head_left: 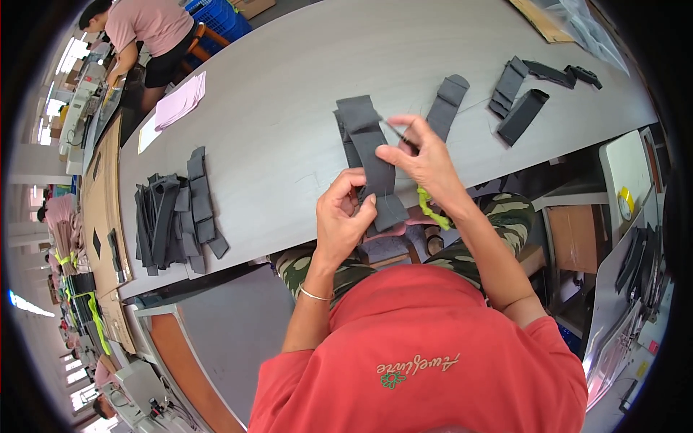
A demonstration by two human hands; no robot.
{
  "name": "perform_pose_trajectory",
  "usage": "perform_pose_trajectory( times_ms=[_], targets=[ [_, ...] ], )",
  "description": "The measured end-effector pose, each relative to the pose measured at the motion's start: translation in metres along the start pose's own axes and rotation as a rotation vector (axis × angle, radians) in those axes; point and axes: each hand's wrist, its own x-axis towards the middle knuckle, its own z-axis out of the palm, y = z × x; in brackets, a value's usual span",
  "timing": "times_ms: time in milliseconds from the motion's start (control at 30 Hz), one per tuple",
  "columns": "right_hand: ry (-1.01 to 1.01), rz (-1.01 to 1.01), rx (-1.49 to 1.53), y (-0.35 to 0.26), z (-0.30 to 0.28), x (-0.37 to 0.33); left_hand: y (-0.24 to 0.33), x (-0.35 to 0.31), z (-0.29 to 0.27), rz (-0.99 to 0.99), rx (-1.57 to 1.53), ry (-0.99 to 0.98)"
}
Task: Trimming loose threads and excess material from black fabric components using thread snips.
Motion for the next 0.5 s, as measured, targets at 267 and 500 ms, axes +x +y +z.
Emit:
perform_pose_trajectory(
  times_ms=[267, 500],
  targets=[
    [-0.210, 0.124, -0.199, 0.006, -0.026, -0.012, 0.011, 0.003, -0.020, 0.086, 0.019, 0.168],
    [-0.172, 0.166, 0.312, -0.019, -0.002, -0.012, 0.007, -0.002, -0.009, 0.092, 0.143, 0.141]
  ],
)
